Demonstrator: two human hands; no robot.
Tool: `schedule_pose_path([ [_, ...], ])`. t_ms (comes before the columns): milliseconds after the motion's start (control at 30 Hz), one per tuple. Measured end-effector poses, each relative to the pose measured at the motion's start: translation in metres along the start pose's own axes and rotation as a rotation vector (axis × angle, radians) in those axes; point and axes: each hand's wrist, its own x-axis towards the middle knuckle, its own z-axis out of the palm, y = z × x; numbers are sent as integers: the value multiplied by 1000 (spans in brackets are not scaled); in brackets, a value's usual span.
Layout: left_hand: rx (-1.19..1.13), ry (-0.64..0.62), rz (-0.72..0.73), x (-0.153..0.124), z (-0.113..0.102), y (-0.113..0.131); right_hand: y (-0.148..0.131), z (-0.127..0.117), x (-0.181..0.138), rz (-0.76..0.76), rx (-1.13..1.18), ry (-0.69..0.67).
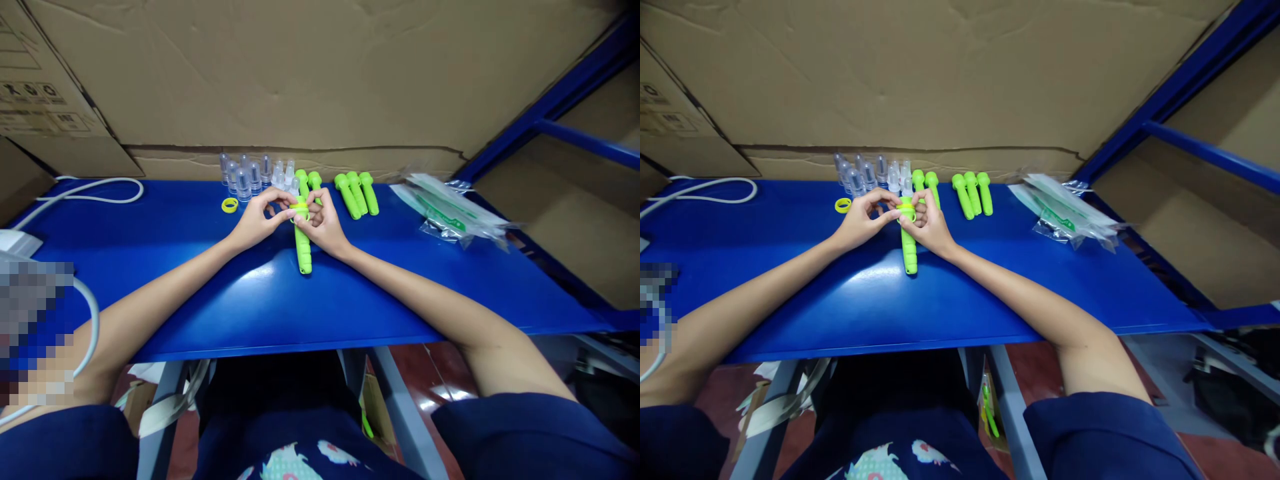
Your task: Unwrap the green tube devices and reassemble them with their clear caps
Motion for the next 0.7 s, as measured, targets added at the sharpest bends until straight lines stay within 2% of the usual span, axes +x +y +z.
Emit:
schedule_pose_path([
  [133, 7, 37, 7, -1, 2, 0, 0, 1, 0, -7, 0, 11],
  [333, 27, 23, 50, -1, 1, -1, 1, -1, 0, -14, 8, -27],
  [500, 29, 39, 61, -1, 2, -1, 0, 0, -1, -7, -20, -1],
  [700, -102, 126, -13, -2, 7, -12, -2, 2, 0, 20, 93, 2],
])
